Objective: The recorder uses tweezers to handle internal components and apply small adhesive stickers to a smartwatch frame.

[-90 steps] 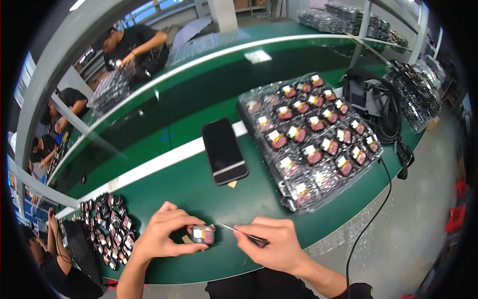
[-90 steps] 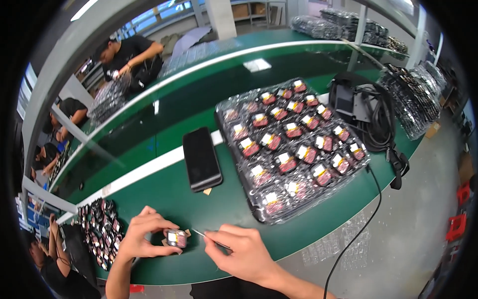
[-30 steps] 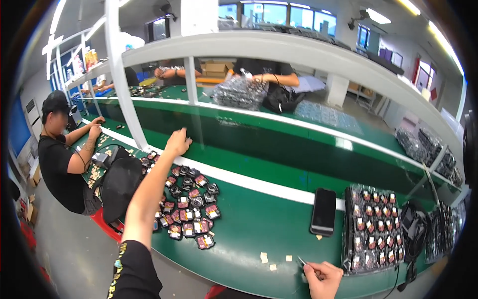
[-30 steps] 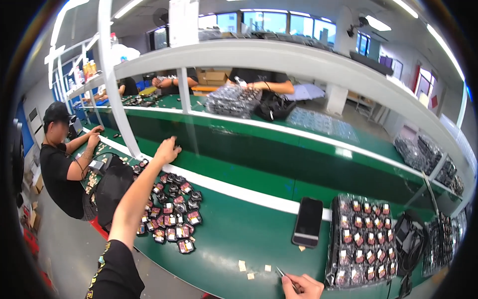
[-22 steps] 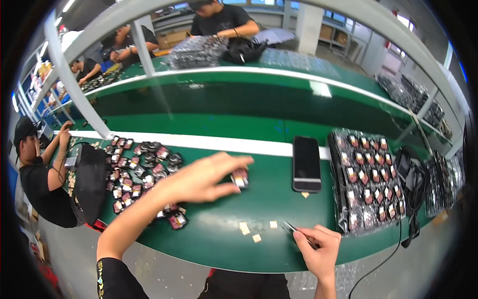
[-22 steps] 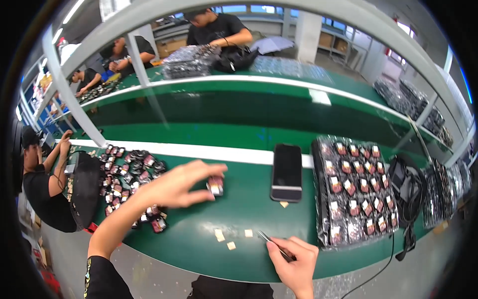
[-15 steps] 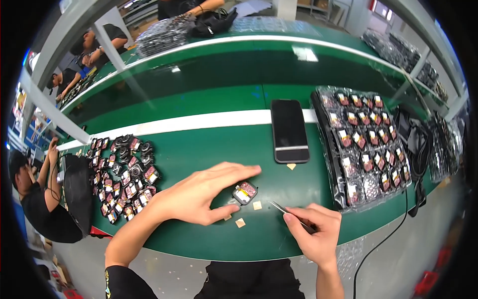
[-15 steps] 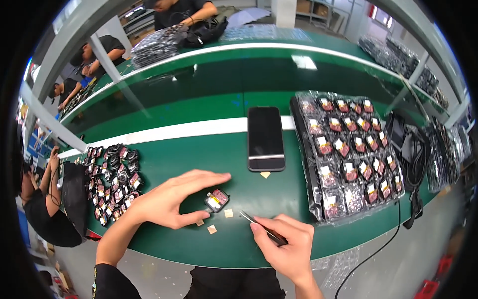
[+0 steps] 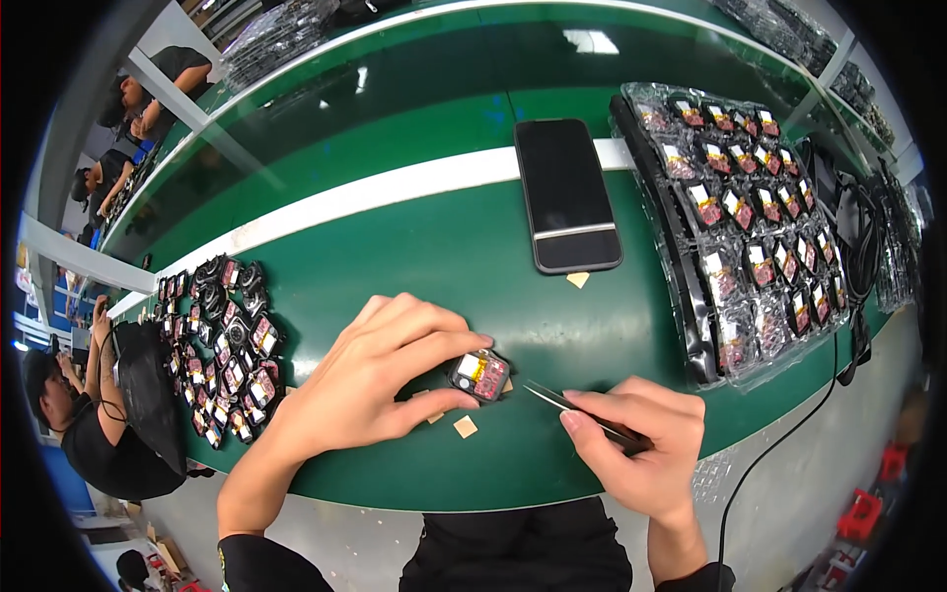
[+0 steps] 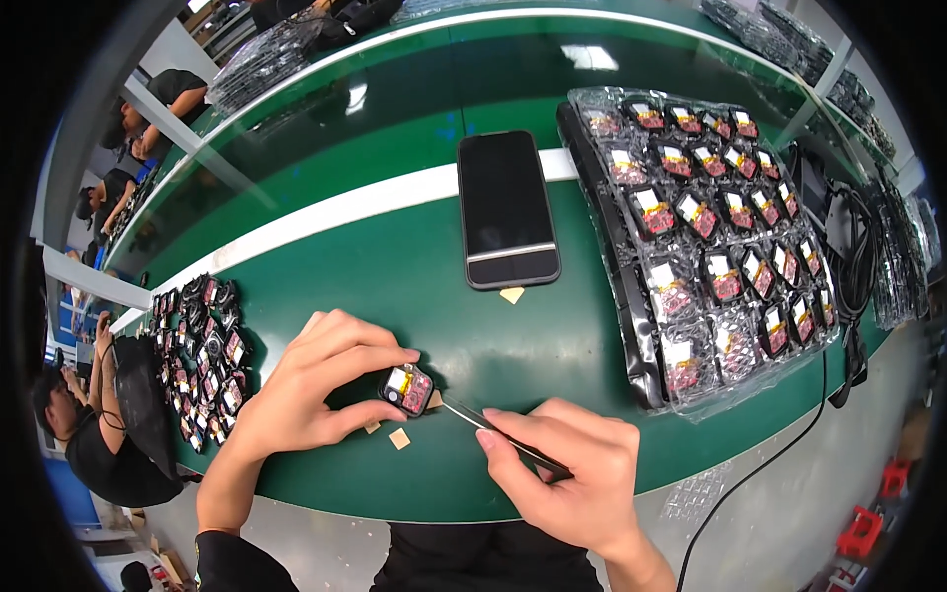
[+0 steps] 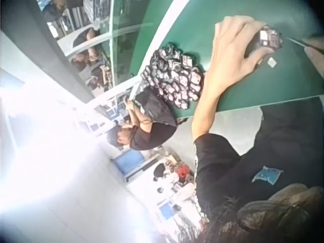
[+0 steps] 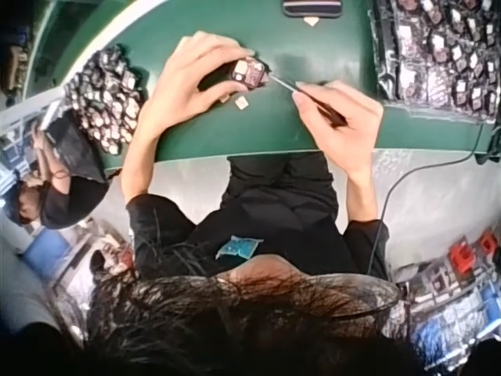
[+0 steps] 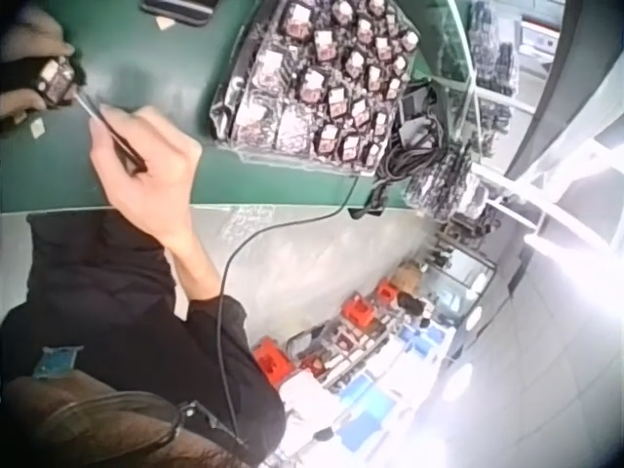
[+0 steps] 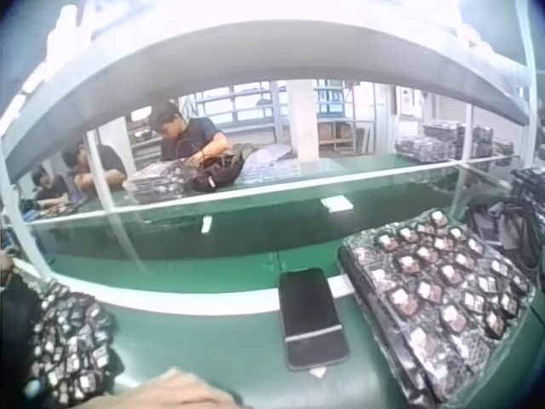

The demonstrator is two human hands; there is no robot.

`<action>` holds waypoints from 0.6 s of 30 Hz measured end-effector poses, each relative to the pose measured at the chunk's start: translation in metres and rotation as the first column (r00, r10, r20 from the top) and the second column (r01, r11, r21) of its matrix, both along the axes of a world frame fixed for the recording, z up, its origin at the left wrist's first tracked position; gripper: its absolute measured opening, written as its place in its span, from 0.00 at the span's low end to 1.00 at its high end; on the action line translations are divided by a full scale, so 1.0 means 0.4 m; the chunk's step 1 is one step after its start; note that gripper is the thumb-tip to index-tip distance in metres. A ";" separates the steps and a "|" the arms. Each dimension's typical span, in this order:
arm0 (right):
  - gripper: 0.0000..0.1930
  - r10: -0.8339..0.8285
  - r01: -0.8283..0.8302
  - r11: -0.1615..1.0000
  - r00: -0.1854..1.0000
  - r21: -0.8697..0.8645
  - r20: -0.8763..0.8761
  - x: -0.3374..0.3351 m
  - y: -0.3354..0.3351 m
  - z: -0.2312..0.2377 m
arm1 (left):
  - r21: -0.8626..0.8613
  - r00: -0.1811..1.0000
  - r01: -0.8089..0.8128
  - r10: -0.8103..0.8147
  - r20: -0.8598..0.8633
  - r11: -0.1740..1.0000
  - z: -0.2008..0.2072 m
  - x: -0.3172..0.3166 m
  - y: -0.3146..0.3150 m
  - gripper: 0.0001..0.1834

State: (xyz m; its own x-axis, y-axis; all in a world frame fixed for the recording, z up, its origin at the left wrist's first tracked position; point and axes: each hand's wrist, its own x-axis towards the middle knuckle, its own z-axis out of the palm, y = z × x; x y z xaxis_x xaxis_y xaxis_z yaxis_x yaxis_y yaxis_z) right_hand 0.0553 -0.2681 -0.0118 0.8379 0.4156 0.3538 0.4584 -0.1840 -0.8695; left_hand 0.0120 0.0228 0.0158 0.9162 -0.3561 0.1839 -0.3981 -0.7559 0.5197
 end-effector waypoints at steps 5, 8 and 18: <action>0.08 0.068 -0.067 0.998 0.997 0.016 -0.033 0.006 -0.003 0.002 | -0.129 0.995 0.025 -0.037 -0.093 0.991 0.015 -0.018 -0.030 0.31; 0.08 0.078 -0.079 0.996 0.997 -0.047 -0.018 0.006 0.005 0.002 | -0.141 0.993 0.028 -0.044 -0.111 0.990 0.001 -0.012 -0.038 0.31; 0.09 0.136 -0.131 0.982 0.990 -0.134 0.026 0.011 0.018 0.005 | -0.107 0.992 0.064 -0.076 -0.103 0.992 -0.013 -0.006 -0.038 0.33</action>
